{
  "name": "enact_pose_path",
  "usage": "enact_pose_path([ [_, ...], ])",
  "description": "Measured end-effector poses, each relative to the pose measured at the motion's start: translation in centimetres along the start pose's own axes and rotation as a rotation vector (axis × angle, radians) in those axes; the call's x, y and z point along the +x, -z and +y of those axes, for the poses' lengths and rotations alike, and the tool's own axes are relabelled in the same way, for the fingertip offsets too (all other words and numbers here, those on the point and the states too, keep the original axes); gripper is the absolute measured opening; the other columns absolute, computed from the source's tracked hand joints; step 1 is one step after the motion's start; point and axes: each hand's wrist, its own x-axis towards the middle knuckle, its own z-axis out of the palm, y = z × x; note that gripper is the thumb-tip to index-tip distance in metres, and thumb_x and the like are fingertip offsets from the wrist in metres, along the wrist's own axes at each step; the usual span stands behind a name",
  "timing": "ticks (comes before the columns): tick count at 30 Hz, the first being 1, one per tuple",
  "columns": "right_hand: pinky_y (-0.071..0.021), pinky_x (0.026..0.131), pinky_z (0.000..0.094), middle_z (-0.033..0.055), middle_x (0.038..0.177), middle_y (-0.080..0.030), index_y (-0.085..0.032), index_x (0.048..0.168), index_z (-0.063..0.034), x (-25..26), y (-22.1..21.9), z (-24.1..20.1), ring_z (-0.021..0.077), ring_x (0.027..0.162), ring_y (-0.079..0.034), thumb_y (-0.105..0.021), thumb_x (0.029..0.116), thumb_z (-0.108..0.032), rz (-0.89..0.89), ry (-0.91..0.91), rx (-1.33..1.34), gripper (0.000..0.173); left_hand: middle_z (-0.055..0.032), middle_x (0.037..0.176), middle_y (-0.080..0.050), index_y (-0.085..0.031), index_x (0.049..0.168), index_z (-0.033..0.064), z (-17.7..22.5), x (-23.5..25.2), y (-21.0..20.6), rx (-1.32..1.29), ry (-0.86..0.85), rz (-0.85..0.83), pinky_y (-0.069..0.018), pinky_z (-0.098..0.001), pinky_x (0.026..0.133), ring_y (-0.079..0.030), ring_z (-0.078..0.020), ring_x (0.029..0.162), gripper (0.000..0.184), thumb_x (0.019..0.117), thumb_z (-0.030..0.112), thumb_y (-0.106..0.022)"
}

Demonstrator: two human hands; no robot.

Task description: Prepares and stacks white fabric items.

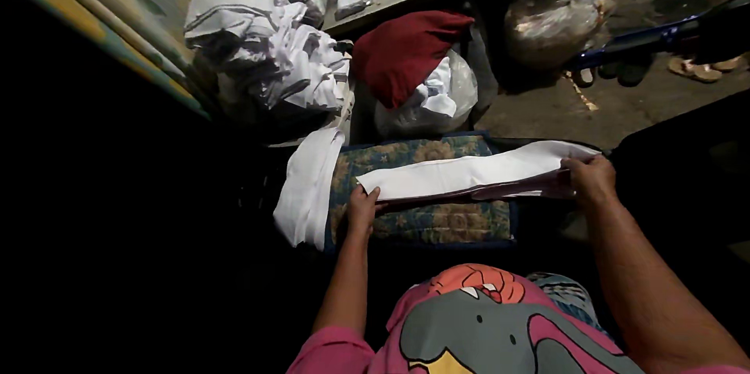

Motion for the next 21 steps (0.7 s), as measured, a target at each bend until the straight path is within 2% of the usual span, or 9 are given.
enact_pose_path([
  [3, -0.0557, 0.068, 0.0344, 0.0148, 0.102, -0.061, -0.047, 0.138, 0.0029, 0.3, 0.0, -1.8, 0.0159, 0.072, -0.062, -0.059, 0.1024, -0.012, -0.009, 0.021, 0.152, 0.040, -0.0197, 0.114, -0.068, -0.057, 0.131, -0.0034, 1.7, 0.8, 1.1, 0.058, -0.092, 0.008, -0.0609, -0.0386, 0.081, -0.071, -0.0224, 0.094, 0.033, 0.1000, 0.007, -0.064],
  [7, -0.0562, 0.066, 0.0300, 0.0035, 0.092, -0.059, -0.051, 0.130, -0.0029, -0.2, 0.4, -3.5, 0.0084, 0.068, -0.060, -0.060, 0.1004, -0.012, -0.010, 0.115, 0.342, 0.032, -0.0159, 0.117, -0.070, -0.061, 0.129, -0.0004, 3.1, 1.2, 3.2, 0.123, -0.213, 0.049, -0.0570, -0.0419, 0.094, -0.070, -0.0215, 0.104, 0.034, 0.0971, 0.010, -0.069],
  [9, -0.0569, 0.063, 0.0287, 0.0001, 0.087, -0.059, -0.052, 0.124, -0.0050, -0.4, 0.6, -3.8, 0.0071, 0.064, -0.060, -0.061, 0.1003, -0.011, -0.009, 0.129, 0.379, 0.026, -0.0148, 0.115, -0.070, -0.063, 0.126, 0.0003, 3.1, 1.5, 3.9, 0.131, -0.189, 0.043, -0.0563, -0.0412, 0.093, -0.069, -0.0207, 0.102, 0.030, 0.0973, 0.010, -0.069],
  [10, -0.0569, 0.061, 0.0280, -0.0007, 0.085, -0.059, -0.053, 0.121, -0.0056, -0.4, 0.6, -3.6, 0.0067, 0.062, -0.060, -0.061, 0.0999, -0.011, 0.000, 0.127, 0.391, 0.023, -0.0144, 0.112, -0.071, -0.064, 0.124, 0.0000, 2.7, 1.6, 4.0, 0.139, -0.161, 0.024, -0.0570, -0.0393, 0.089, -0.069, -0.0195, 0.098, 0.028, 0.0972, 0.009, -0.069],
  [12, -0.0560, 0.060, 0.0276, 0.0012, 0.085, -0.059, -0.053, 0.124, -0.0044, -0.3, 0.7, -2.7, 0.0081, 0.061, -0.060, -0.059, 0.1008, -0.010, 0.012, 0.090, 0.380, 0.025, -0.0144, 0.107, -0.069, -0.063, 0.122, -0.0023, 1.7, 1.6, 3.5, 0.183, -0.077, -0.042, -0.0556, -0.0341, 0.079, -0.066, -0.0169, 0.088, 0.027, 0.0976, 0.008, -0.068],
  [13, -0.0550, 0.059, 0.0278, 0.0028, 0.086, -0.058, -0.052, 0.127, -0.0034, -0.1, 0.7, -2.1, 0.0088, 0.061, -0.059, -0.059, 0.1016, -0.010, 0.019, 0.061, 0.355, 0.027, -0.0152, 0.108, -0.068, -0.063, 0.122, -0.0030, 1.0, 1.6, 3.1, 0.232, -0.034, -0.080, -0.0553, -0.0338, 0.077, -0.065, -0.0170, 0.087, 0.028, 0.0978, 0.009, -0.068],
  [15, -0.0552, 0.063, 0.0309, 0.0090, 0.093, -0.059, -0.048, 0.134, -0.0007, 0.0, 0.5, -0.7, 0.0123, 0.066, -0.060, -0.057, 0.1033, -0.011, 0.015, -0.008, 0.264, 0.034, -0.0158, 0.109, -0.068, -0.063, 0.124, -0.0022, -0.5, 1.8, 2.5, 0.365, 0.032, -0.129, -0.0563, -0.0351, 0.079, -0.067, -0.0177, 0.087, 0.031, 0.0982, 0.015, -0.068],
  [17, -0.0554, 0.072, 0.0356, 0.0150, 0.107, -0.060, -0.044, 0.142, 0.0005, -0.2, 0.3, 0.1, 0.0168, 0.077, -0.062, -0.055, 0.1046, -0.011, -0.001, -0.057, 0.221, 0.041, -0.0170, 0.110, -0.068, -0.062, 0.124, -0.0029, -1.2, 1.9, 2.0, 0.431, 0.037, -0.113, -0.0568, -0.0375, 0.083, -0.067, -0.0196, 0.088, 0.033, 0.0985, 0.017, -0.068],
  [21, -0.0558, 0.070, 0.0348, 0.0144, 0.104, -0.060, -0.045, 0.140, 0.0018, -0.3, 0.5, 0.4, 0.0165, 0.075, -0.062, -0.057, 0.1035, -0.010, 0.027, -0.069, 0.260, 0.040, -0.0193, 0.115, -0.069, -0.063, 0.124, -0.0048, -0.9, 1.8, 1.9, 0.359, -0.091, -0.057, -0.0565, -0.0408, 0.093, -0.070, -0.0228, 0.101, 0.032, 0.0987, 0.014, -0.068],
])
